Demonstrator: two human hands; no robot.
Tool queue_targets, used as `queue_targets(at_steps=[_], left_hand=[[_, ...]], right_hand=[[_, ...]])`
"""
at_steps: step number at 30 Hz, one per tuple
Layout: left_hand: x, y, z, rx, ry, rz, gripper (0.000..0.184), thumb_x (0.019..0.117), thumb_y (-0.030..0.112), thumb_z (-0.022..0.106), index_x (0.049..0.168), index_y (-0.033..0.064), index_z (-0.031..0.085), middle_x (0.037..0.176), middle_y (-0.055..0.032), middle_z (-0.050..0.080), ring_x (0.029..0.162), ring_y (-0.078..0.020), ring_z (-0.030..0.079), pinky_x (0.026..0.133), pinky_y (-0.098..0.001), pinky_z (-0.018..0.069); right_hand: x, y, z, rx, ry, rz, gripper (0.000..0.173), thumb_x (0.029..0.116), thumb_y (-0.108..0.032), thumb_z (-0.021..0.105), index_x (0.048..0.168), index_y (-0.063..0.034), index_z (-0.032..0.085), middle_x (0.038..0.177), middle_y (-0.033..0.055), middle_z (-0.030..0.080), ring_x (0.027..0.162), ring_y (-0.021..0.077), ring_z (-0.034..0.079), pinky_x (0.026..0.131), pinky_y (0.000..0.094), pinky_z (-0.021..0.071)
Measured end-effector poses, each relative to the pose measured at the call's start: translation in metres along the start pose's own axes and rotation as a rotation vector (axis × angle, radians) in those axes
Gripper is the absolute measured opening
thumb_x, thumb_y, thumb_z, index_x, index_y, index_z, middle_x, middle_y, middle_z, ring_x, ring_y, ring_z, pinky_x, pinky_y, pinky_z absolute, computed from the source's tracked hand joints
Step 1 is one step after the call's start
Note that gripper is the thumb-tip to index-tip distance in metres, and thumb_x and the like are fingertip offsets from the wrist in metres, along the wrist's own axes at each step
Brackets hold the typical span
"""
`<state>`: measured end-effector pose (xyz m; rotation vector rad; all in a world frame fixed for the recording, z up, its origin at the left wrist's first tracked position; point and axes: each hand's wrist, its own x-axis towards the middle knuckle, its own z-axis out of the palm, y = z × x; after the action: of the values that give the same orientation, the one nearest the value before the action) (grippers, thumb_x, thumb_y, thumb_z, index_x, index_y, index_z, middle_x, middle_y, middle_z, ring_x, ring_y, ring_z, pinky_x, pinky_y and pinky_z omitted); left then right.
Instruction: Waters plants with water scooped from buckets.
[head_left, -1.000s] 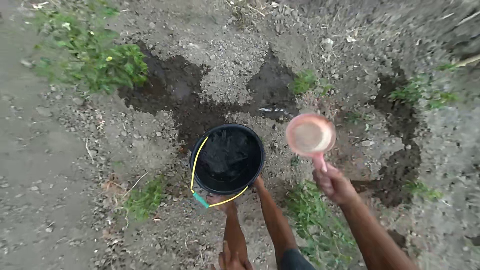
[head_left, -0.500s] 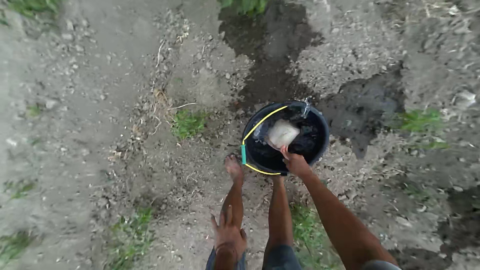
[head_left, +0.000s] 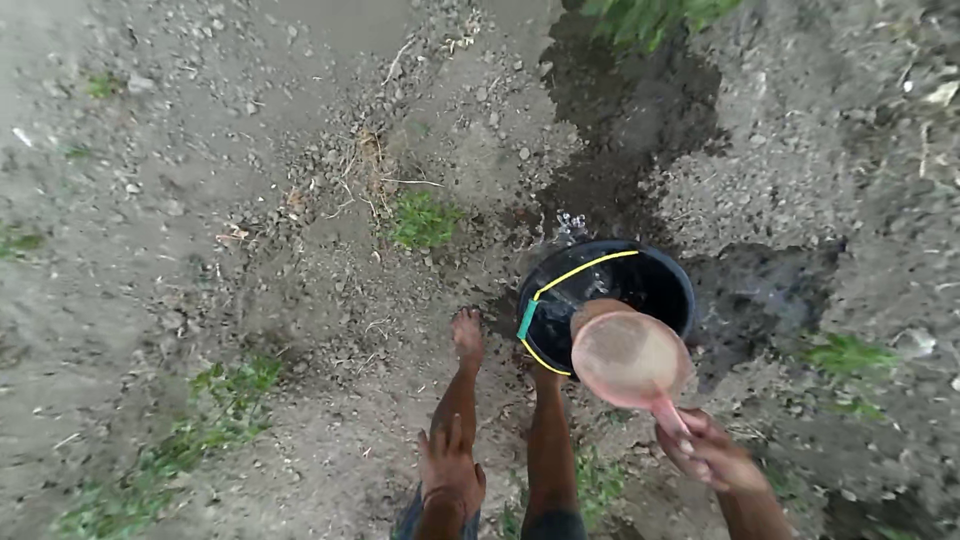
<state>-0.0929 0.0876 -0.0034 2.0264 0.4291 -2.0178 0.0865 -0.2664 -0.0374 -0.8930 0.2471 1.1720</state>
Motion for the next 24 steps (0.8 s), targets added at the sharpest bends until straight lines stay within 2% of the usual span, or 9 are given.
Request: queue_targets(at_steps=[2,4,6,10,12,14,16,18,24], left_hand=[[0.001,0.0,0.0,-0.032,-0.001,0.002,0.062,0.1,0.052,0.046,0.153,0.02,0.05,0.172,-0.0011,0.018,0.158,-0.0359,0.014,0.117,-0.0756,0.0049],[0.0,-0.002,-0.001,-0.077,0.003,0.001,0.06,0.1001,0.051,0.047,0.151,0.0189,0.053,0.172,-0.0014,0.018,0.157,-0.0358,0.015,0.118,-0.0757,0.0042],[-0.001,-0.004,-0.001,-0.118,0.012,-0.002,0.059,0.0994,0.051,0.048,0.148,0.0175,0.056,0.172,-0.0013,0.019,0.157,-0.0355,0.017,0.118,-0.0755,0.0051],[-0.001,-0.006,0.003,-0.149,0.008,0.004,0.06,0.1003,0.05,0.047,0.149,0.0162,0.055,0.172,-0.0027,0.019,0.157,-0.0365,0.015,0.118,-0.0754,0.0049],[0.0,-0.009,0.005,-0.169,0.005,0.003,0.06,0.1002,0.05,0.046,0.149,0.0162,0.054,0.172,-0.0024,0.019,0.157,-0.0359,0.015,0.118,-0.075,0.0053],[0.0,-0.01,0.007,-0.19,0.008,-0.001,0.06,0.0997,0.05,0.047,0.149,0.0168,0.054,0.172,-0.0013,0.019,0.157,-0.0348,0.016,0.118,-0.0747,0.0058],[-0.001,-0.012,0.007,-0.208,0.007,0.0,0.06,0.0997,0.051,0.048,0.149,0.0174,0.054,0.172,-0.0005,0.02,0.157,-0.0345,0.016,0.118,-0.0744,0.0057],[-0.001,-0.015,0.008,-0.228,0.013,0.003,0.06,0.099,0.051,0.049,0.149,0.0175,0.055,0.172,-0.0006,0.02,0.157,-0.0346,0.017,0.118,-0.0741,0.0055],[0.0,-0.021,0.012,-0.297,0.009,0.015,0.06,0.0984,0.05,0.05,0.149,0.0173,0.055,0.172,-0.0009,0.02,0.157,-0.0348,0.016,0.117,-0.0756,0.006]], right_hand=[[-0.01,-0.046,0.017,-0.164,-0.033,0.003,0.015,0.0936,-0.037,0.073,0.103,-0.0262,0.077,0.065,-0.0104,0.062,0.047,-0.0051,0.048,0.041,0.0126,0.039],[-0.009,-0.096,0.033,-0.321,-0.048,0.058,0.017,0.0917,-0.039,0.075,0.105,-0.0289,0.077,0.065,-0.0109,0.062,0.047,-0.0052,0.048,0.041,0.0131,0.0389],[0.008,-0.145,0.043,-0.474,-0.089,0.117,0.023,0.0889,-0.041,0.078,0.109,-0.031,0.078,0.068,-0.0097,0.066,0.048,-0.004,0.051,0.042,0.0144,0.0425],[0.089,-0.226,0.059,-0.767,-0.225,0.27,0.023,0.0855,-0.049,0.079,0.1,-0.0311,0.078,0.064,-0.0115,0.064,0.045,-0.0041,0.048,0.039,0.0149,0.0403],[0.141,-0.247,0.072,-0.844,-0.222,0.381,0.027,0.0819,-0.044,0.079,0.103,-0.0274,0.079,0.059,-0.011,0.061,0.04,-0.0029,0.043,0.037,0.0153,0.0359],[0.192,-0.252,0.085,-0.875,-0.195,0.495,0.03,0.0792,-0.028,0.074,0.109,-0.0208,0.076,0.056,-0.0098,0.057,0.038,-0.0012,0.041,0.036,0.016,0.034],[0.235,-0.244,0.095,-0.899,-0.174,0.556,0.023,0.0816,-0.018,0.067,0.104,-0.0151,0.073,0.052,-0.009,0.05,0.036,-0.0013,0.037,0.035,0.015,0.0319],[0.269,-0.23,0.105,-0.906,-0.128,0.564,0.024,0.0854,-0.007,0.061,0.108,-0.0061,0.07,0.052,-0.0061,0.047,0.036,0.0001,0.038,0.035,0.015,0.0327],[0.316,-0.188,0.094,-0.793,-0.062,0.504,0.025,0.0935,-0.005,0.054,0.115,-0.0075,0.067,0.058,-0.0042,0.049,0.038,-0.0001,0.038,0.035,0.0146,0.033]])
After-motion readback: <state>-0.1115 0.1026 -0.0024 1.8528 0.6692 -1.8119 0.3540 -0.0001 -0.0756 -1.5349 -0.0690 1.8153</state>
